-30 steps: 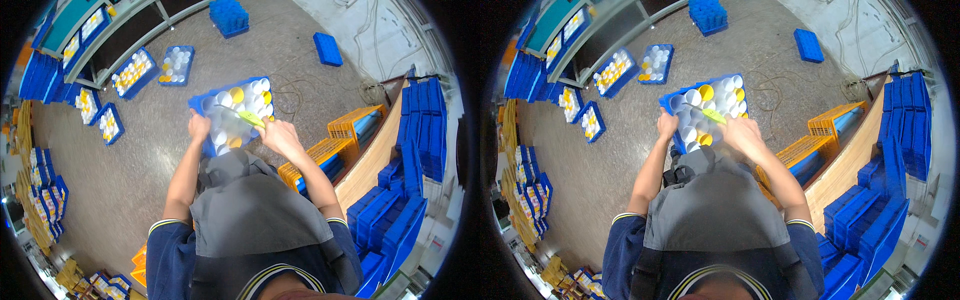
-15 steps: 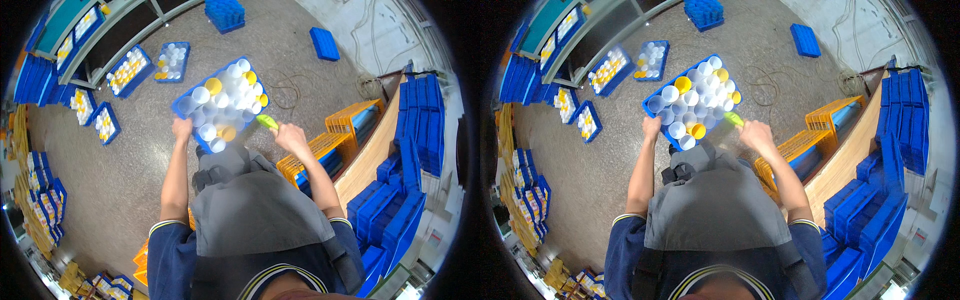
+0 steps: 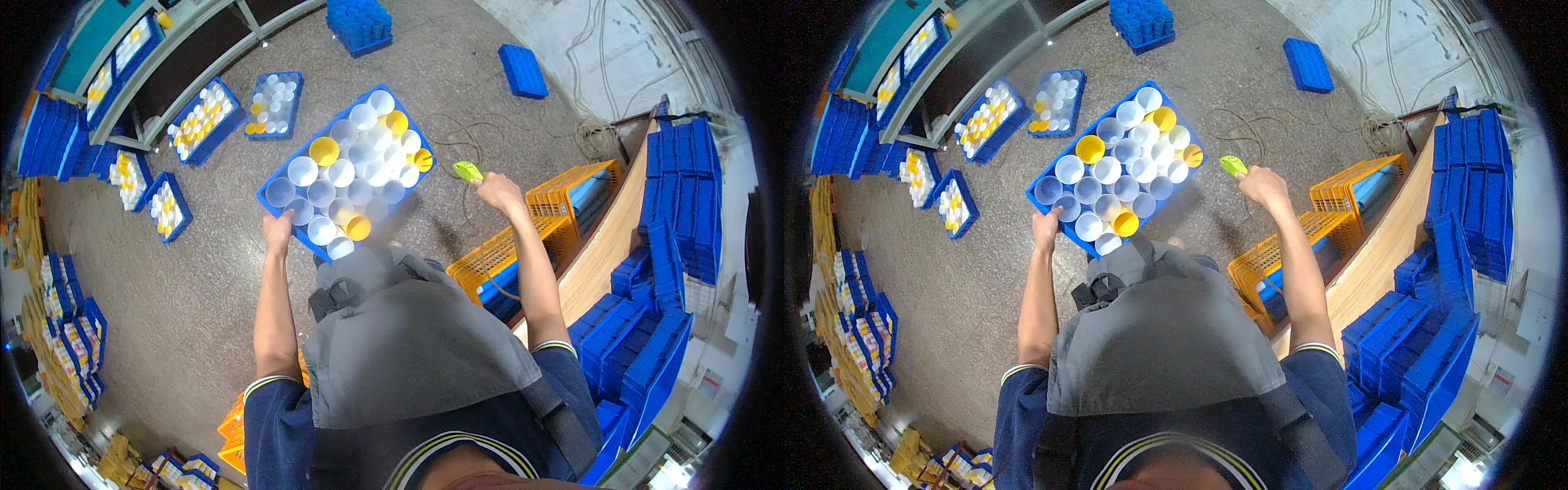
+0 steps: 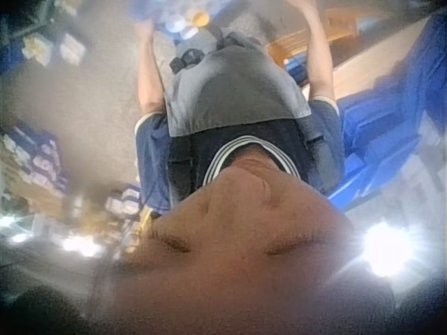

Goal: The person repeatedly picks stacks of white and yellow plastic cups from an orange basket and places them into blue trays. They carry filled trays to a conveyor area, arrange cups within trays, and return to the basket to continue the cycle.

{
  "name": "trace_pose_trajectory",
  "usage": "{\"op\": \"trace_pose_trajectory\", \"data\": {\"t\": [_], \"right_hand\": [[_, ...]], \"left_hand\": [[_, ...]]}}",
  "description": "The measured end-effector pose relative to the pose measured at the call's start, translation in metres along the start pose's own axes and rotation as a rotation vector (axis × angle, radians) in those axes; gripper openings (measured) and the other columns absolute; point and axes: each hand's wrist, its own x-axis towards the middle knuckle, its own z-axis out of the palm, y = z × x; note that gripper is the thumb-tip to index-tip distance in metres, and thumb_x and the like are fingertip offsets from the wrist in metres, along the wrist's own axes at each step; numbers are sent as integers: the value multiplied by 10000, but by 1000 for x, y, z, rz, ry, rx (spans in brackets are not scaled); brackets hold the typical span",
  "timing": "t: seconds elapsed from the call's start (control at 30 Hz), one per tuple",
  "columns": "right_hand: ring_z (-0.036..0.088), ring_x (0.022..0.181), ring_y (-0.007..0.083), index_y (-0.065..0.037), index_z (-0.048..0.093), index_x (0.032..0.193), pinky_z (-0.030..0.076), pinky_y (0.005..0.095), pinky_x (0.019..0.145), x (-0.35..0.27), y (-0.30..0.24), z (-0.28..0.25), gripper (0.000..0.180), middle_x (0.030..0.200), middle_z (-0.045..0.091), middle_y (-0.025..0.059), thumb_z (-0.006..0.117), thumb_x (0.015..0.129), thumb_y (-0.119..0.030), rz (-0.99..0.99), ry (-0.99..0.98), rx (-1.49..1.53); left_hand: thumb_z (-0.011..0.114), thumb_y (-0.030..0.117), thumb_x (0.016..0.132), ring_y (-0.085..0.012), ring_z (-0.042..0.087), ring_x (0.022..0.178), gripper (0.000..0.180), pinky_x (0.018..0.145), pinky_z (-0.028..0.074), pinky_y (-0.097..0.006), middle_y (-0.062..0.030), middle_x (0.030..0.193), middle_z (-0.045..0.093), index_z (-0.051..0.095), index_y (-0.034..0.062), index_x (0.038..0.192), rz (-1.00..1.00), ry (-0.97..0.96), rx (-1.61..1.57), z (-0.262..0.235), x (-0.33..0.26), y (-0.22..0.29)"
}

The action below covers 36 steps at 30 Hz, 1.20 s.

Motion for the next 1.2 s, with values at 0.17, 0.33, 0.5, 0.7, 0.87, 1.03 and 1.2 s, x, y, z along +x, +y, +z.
{"op": "trace_pose_trajectory", "data": {"t": [0.17,0.33,0.5,0.7,0.87,1.03,1.2], "right_hand": [[616,1109,394,-9,652,1154,477,486,940,-4,-4,-3,503,1144,656,245,496,949,-441,-28,-45,10],[619,1102,385,-42,647,1178,478,486,934,-19,-17,-6,484,1137,660,233,487,958,-442,-94,-125,11],[631,1072,388,-47,655,1160,483,487,926,-40,-34,-2,467,1100,673,229,487,961,-435,-169,-163,-23],[644,1023,412,-12,672,1105,498,505,885,-58,-50,10,484,1044,675,258,498,957,-439,-277,-146,-46],[643,1007,427,-7,680,1072,502,509,871,-65,-58,14,483,1015,674,268,497,958,-439,-313,-135,-40],[647,984,426,-24,653,1140,502,512,858,-73,-66,15,465,1011,674,267,493,960,-422,-436,-230,-58],[652,953,433,-22,649,1141,502,516,849,-83,-75,14,445,966,677,272,493,960,-397,-512,-183,-51]], "left_hand": [[673,138,817,-190,633,688,234,628,479,-349,-114,792,693,695,-74,912,-2,5,-77,1,2,-3],[661,145,826,-186,620,629,210,560,474,-347,-99,741,671,685,-62,856,6,-3,-75,4,0,7],[684,199,796,-239,652,653,266,596,486,-374,-146,741,684,695,-66,819,-61,3,25,12,15,9],[668,271,738,-317,703,763,368,709,517,-424,-226,798,709,705,-82,832,-82,87,159,26,42,1],[672,168,773,-254,703,681,263,565,569,-390,-172,796,703,701,-81,853,-89,126,205,31,54,-4],[611,238,715,-405,693,893,373,817,530,-432,-264,908,704,712,-78,885,-181,194,284,38,56,5],[601,244,734,-396,661,1033,411,913,513,-437,-273,1053,681,713,-66,979,-260,236,342,42,53,22]]}}
